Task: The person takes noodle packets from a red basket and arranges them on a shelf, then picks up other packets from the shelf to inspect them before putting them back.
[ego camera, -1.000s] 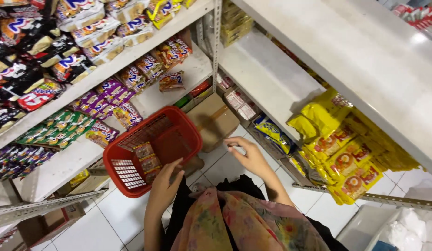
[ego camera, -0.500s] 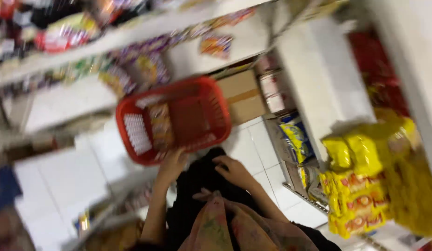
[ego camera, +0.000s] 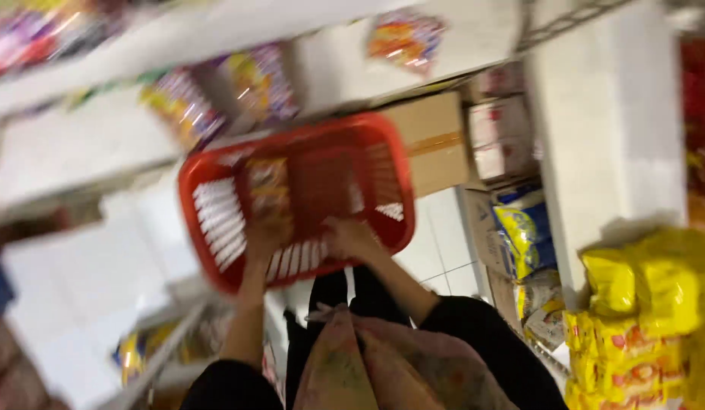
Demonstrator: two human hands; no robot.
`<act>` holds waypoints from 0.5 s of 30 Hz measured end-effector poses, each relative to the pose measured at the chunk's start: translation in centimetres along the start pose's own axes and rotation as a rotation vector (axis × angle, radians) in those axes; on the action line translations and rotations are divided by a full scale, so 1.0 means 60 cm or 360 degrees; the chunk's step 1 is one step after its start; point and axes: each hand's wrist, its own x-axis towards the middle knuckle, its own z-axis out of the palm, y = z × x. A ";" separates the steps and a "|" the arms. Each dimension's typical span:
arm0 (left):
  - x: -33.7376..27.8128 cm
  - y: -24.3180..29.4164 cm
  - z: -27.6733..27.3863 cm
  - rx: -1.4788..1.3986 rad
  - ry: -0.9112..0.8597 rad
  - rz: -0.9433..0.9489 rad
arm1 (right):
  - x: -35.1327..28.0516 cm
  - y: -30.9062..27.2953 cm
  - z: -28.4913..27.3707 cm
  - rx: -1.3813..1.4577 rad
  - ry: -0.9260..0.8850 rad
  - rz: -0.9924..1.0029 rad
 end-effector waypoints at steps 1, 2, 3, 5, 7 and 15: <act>0.002 -0.002 -0.003 -0.0077 -0.0064 -0.0131 | 0.012 -0.019 0.028 0.0052 0.0209 -0.0073; 0.002 -0.005 -0.002 -0.0209 -0.0166 -0.0323 | 0.024 -0.019 0.041 0.0035 0.0167 -0.0039; -0.012 -0.009 -0.009 -0.0329 -0.0250 -0.0536 | 0.026 -0.014 0.057 0.0041 0.0089 0.0000; -0.013 -0.015 -0.021 -0.0581 -0.0363 -0.0878 | 0.026 -0.004 0.082 0.0090 0.0031 0.0071; 0.010 -0.009 -0.022 -0.0844 -0.0407 -0.1147 | 0.029 0.004 0.087 0.0151 0.0055 0.0118; 0.010 0.072 -0.082 -0.1452 -0.0390 -0.1494 | 0.023 -0.032 0.012 0.0537 0.0295 0.0034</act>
